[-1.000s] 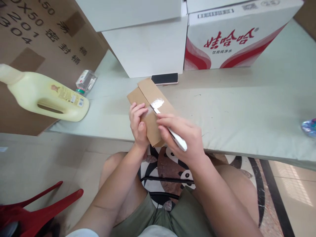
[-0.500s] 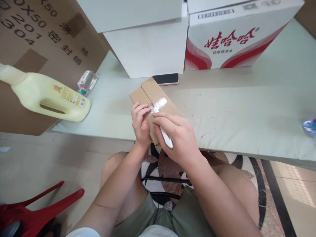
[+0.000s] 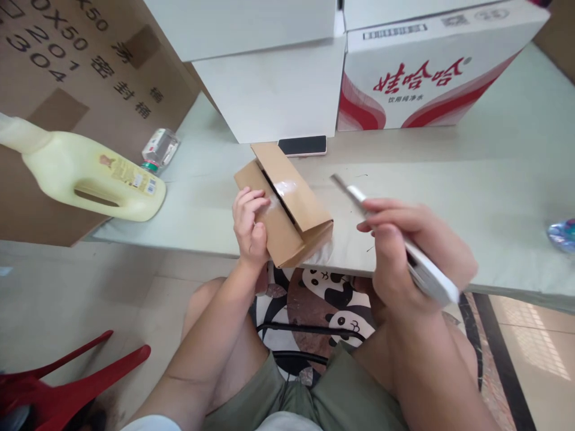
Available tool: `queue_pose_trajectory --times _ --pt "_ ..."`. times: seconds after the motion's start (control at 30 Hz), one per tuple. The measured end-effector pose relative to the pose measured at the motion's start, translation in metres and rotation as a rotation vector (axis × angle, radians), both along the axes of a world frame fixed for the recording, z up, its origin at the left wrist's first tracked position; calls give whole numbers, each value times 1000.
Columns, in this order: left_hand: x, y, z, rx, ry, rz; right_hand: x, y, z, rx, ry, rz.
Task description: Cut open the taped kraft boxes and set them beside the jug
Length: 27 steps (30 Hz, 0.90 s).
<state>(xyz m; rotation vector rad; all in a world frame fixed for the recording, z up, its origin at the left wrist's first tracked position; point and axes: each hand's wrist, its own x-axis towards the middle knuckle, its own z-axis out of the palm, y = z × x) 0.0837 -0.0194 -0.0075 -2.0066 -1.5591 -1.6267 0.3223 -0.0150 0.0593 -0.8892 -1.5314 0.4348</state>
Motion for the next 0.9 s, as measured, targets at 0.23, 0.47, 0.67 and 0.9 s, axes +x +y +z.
queue_pose_trajectory --times 0.23,0.47,0.67,0.9 --pt "-27 -3 4 -111 -17 -97 8 43 -87 -322 -550 -182" --pt "-60 -2 0 -206 -343 -112 -2 31 -92 -529 -827 -91" --pt "-76 1 -1 -568 -1118 -75 -16 18 -90 -472 -775 261" --pt "-67 7 1 -520 -1073 -48 -24 32 -95 -385 -501 275"
